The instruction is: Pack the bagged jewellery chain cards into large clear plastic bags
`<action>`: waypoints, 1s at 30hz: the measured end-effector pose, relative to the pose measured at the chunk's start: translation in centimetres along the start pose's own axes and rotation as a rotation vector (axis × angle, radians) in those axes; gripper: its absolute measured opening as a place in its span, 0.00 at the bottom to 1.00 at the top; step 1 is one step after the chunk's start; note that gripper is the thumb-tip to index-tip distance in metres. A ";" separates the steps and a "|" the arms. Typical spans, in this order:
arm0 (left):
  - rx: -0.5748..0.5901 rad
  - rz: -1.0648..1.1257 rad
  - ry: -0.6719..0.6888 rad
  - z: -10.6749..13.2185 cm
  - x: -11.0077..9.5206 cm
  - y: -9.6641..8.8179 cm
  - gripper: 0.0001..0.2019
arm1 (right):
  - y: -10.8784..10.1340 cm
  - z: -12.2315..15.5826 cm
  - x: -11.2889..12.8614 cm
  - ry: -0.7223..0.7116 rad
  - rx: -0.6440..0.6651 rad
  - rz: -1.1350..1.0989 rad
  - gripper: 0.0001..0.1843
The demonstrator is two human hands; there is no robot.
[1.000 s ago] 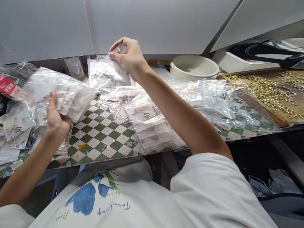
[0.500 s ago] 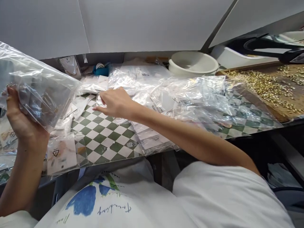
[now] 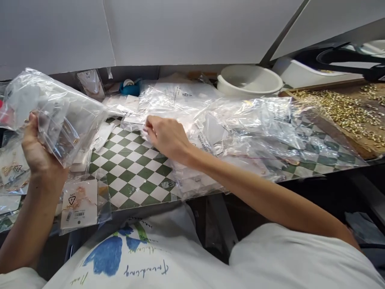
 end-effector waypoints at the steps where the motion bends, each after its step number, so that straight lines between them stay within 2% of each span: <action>1: 0.012 0.007 0.007 0.1 -0.2 0.1 0.08 | -1.2 -0.7 0.1 0.023 -0.058 -0.162 0.10; 4: 0.080 0.028 0.021 0.6 -1.0 0.8 0.13 | -3.7 -2.4 0.5 0.041 -0.162 -0.540 0.09; 6: 0.161 0.045 0.027 0.8 -1.7 1.6 0.18 | -3.3 -3.3 1.1 0.075 -0.101 -0.648 0.11; 9: 0.296 0.074 0.051 0.6 -3.4 2.5 0.22 | 0.1 -3.3 2.7 0.196 0.155 -0.800 0.15; 11: 0.322 0.067 0.094 0.1 -4.7 2.3 0.24 | 2.8 -1.9 4.3 0.270 0.379 -0.913 0.22; 12: 0.320 0.048 0.120 -0.1 -5.2 2.1 0.25 | 3.8 -1.1 5.0 0.278 0.456 -0.932 0.25; 13: 0.321 0.018 0.141 -0.3 -5.5 1.9 0.25 | 4.4 -0.3 5.4 0.259 0.476 -0.901 0.28; 15: 0.339 -0.045 0.180 -0.4 -5.9 1.7 0.27 | 4.6 1.0 5.7 0.113 0.359 -0.682 0.29; 16: 0.355 -0.062 0.195 -0.2 -5.9 1.7 0.27 | 4.4 1.7 6.2 -0.021 0.269 -0.535 0.28; 18: 0.383 -0.068 0.203 0.1 -5.7 1.8 0.26 | 4.9 4.4 8.7 -0.406 0.176 -0.297 0.26; 20: 0.375 -0.046 0.177 0.2 -5.3 1.9 0.24 | 6.7 8.2 11.4 -0.803 0.226 -0.188 0.25; 21: 0.356 -0.037 0.152 0.1 -4.9 1.9 0.23 | 7.5 9.7 12.2 -0.934 0.268 -0.165 0.25; 22: 0.334 -0.030 0.127 0.0 -4.6 1.8 0.22 | 8.1 10.5 12.6 -1.004 0.308 -0.155 0.25; 23: 0.310 -0.025 0.107 -0.2 -4.3 1.8 0.21 | 8.4 10.6 12.8 -1.018 0.346 -0.164 0.26; 25: 0.239 -0.039 0.081 -0.6 -3.8 1.5 0.20 | 7.8 9.4 12.8 -0.932 0.443 -0.266 0.25; 28: 0.090 -0.093 0.050 -1.0 -3.1 0.5 0.17 | 4.9 5.0 10.9 -0.622 0.590 -0.536 0.20; 30: 0.040 -0.096 0.013 -0.8 -2.4 0.2 0.15 | 3.0 0.9 7.5 -0.397 0.570 -0.599 0.18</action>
Point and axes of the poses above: each hand's wrist, its own z-axis away from the middle knuckle, its own y-axis out of the palm, x = y × z, the point moved 9 cm from there along -z, towards the middle knuckle, and after that the axes turned 13 degrees about -x, right-handed, at the moved point
